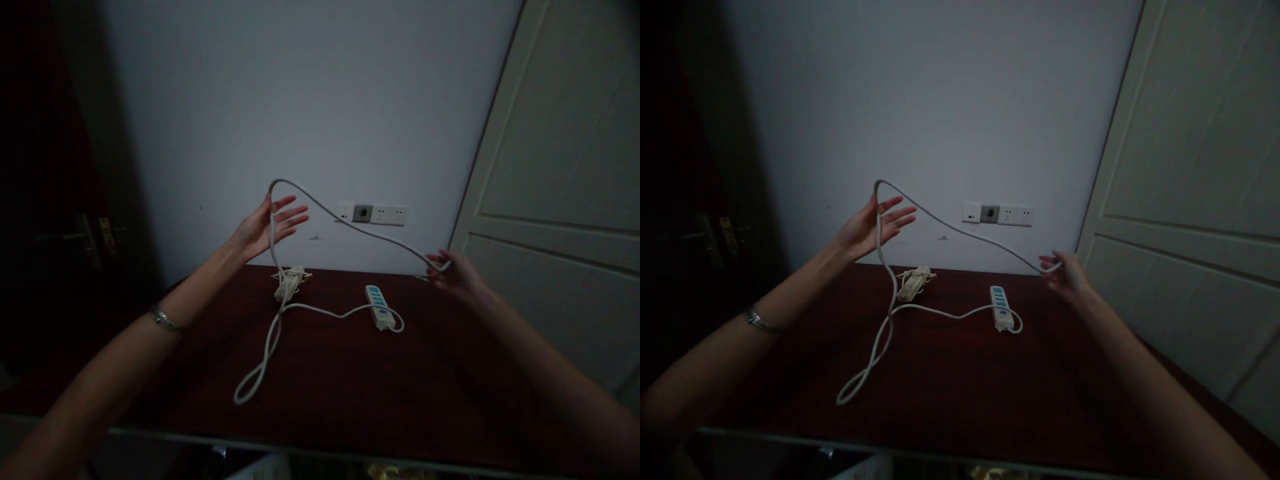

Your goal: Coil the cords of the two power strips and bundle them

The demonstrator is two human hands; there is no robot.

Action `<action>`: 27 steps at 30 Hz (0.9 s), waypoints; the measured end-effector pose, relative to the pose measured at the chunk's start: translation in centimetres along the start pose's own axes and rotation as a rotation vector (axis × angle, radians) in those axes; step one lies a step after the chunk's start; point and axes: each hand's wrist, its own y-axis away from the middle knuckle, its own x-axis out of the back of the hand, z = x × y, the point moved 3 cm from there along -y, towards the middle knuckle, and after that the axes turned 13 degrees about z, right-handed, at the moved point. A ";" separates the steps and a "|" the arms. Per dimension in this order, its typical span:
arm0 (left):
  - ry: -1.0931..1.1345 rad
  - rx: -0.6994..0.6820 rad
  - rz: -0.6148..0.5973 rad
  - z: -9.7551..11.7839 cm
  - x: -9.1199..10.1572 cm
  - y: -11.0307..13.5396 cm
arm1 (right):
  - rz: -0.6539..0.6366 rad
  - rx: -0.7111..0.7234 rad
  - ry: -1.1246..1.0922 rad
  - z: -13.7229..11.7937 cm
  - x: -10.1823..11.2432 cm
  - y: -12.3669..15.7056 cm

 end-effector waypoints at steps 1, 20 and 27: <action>0.033 -0.032 0.012 0.7 -1.2 -0.5 | -0.015 -0.077 -0.013 1.7 -0.8 0.9; 0.285 -0.087 0.219 11.6 -10.1 -10.3 | -0.498 -0.714 -0.130 15.4 -10.5 12.2; 0.296 -0.069 0.153 12.9 -12.7 -10.9 | -0.704 -0.701 -0.053 15.0 -10.1 14.3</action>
